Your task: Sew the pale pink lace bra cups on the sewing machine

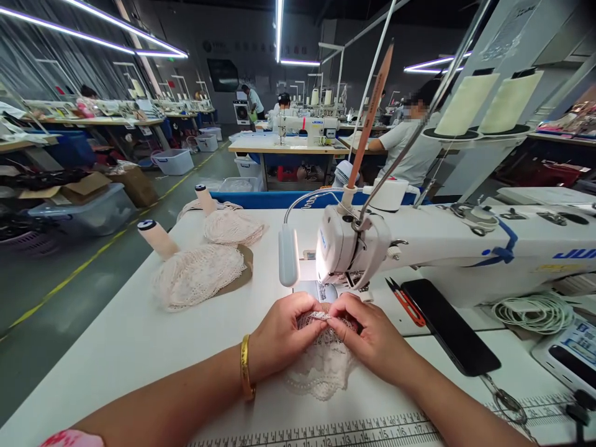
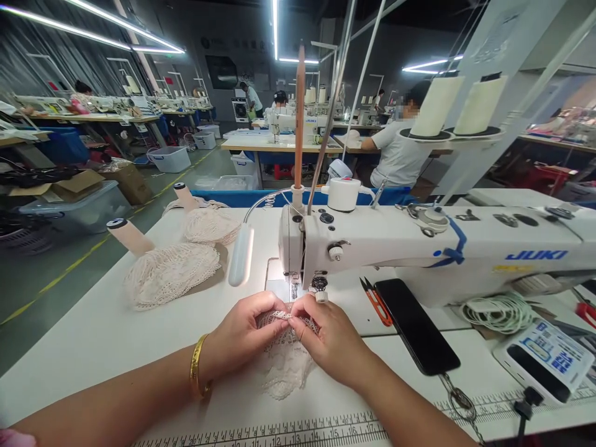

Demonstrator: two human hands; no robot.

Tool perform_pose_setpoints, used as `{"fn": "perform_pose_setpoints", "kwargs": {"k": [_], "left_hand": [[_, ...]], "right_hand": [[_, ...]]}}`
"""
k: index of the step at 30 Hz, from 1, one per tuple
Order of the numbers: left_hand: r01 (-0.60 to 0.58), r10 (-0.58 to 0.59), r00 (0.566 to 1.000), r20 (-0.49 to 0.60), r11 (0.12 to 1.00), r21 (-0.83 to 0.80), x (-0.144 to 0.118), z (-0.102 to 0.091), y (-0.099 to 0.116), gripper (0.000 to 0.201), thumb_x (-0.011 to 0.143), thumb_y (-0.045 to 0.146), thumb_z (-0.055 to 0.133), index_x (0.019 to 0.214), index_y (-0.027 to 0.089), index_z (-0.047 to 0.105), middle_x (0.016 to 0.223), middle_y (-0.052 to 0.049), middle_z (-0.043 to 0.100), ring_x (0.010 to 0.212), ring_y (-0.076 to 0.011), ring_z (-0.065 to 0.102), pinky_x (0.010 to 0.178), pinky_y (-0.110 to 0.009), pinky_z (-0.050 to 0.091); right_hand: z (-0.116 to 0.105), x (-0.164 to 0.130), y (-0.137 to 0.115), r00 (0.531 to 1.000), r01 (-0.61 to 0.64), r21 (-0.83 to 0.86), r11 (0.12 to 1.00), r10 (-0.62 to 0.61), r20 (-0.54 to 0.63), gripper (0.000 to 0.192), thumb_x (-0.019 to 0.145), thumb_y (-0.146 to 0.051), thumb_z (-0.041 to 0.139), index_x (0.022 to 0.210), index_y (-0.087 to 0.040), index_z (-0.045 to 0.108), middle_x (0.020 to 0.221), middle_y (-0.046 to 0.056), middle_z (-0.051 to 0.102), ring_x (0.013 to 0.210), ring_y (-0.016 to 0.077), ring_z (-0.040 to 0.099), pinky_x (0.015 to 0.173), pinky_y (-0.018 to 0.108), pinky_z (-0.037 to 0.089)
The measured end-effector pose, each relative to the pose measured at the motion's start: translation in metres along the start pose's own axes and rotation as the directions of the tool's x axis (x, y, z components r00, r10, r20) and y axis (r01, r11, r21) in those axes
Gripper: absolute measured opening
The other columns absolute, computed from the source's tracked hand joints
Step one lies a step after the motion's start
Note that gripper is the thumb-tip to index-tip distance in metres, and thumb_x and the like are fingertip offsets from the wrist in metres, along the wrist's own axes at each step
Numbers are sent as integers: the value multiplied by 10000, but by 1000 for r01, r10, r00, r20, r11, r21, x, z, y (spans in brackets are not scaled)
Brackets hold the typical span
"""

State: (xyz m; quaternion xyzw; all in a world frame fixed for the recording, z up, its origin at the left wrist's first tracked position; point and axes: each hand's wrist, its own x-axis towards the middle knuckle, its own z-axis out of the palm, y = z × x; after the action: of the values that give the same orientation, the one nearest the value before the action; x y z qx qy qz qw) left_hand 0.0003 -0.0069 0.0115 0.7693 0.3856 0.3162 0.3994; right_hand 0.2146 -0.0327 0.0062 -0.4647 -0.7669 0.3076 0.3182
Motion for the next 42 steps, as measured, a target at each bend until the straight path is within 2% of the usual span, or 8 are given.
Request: {"fn": "perform_pose_setpoints", "kwargs": {"k": [5,10,22,27,30,34,38,42], "left_hand": [[-20,19,999,-31,999,-50,-1,3,1,182,876,301,663,775,192,558,857,-9,637,803,-164,575,731,-279,447],[79,-78,997,7,989,-128,-1,3,2,108,871,292,674,916,200,638,885,2,693,807,-167,619,737,-278,478],[-128,124,988,-91,991,-36,-3,2,-3,141,894,176,610,867,207,745,824,-2,669,806,-152,611,757,-280,473],[-95,92,994,-62,994,-55,-3,0,4,145,904,196,602,882,208,746,880,-20,684,865,-172,624,809,-302,489],[18,-4,996,94,990,-141,-9,-8,24,139,930,283,610,863,185,682,856,-22,674,804,-162,599,746,-287,478],[251,-113,887,449,932,-261,-13,-16,46,245,966,401,587,853,185,606,736,18,577,656,-121,506,581,-239,401],[18,-55,979,197,983,181,-2,-5,26,159,944,215,528,802,186,595,824,-14,604,768,-168,530,716,-308,439],[-78,102,995,-3,787,612,3,11,-5,55,832,145,637,870,165,605,958,-75,615,866,-235,531,772,-381,451]], "right_hand": [[3,1,2,998,50,11,999,-50,-35,141,1021,-300,557,889,-254,581,821,-37,588,760,153,532,695,275,385],[3,1,0,996,77,35,996,-75,-47,157,1025,-285,551,874,-253,579,784,-42,554,726,144,510,671,267,389],[4,-4,3,991,131,-12,991,-131,-41,81,1037,-304,584,1115,-296,605,939,-16,631,826,163,580,727,282,435],[-2,-4,-6,993,112,-10,994,-112,-27,181,1058,-340,526,911,-253,587,849,-3,626,788,174,564,722,302,435],[-15,-13,-27,999,-6,84,996,2,48,245,1052,-410,529,879,-247,585,834,7,617,778,176,559,665,285,437],[-27,-16,-45,952,-256,281,925,190,242,258,998,-465,618,877,-239,582,747,-28,561,647,139,508,542,246,401],[-13,6,-28,962,-237,-7,972,235,135,162,965,-253,558,803,-238,546,730,-34,593,669,149,547,568,252,387],[10,25,0,982,-183,-277,943,187,-9,200,943,-166,491,758,-238,474,779,-14,587,751,176,568,656,283,409]]}}
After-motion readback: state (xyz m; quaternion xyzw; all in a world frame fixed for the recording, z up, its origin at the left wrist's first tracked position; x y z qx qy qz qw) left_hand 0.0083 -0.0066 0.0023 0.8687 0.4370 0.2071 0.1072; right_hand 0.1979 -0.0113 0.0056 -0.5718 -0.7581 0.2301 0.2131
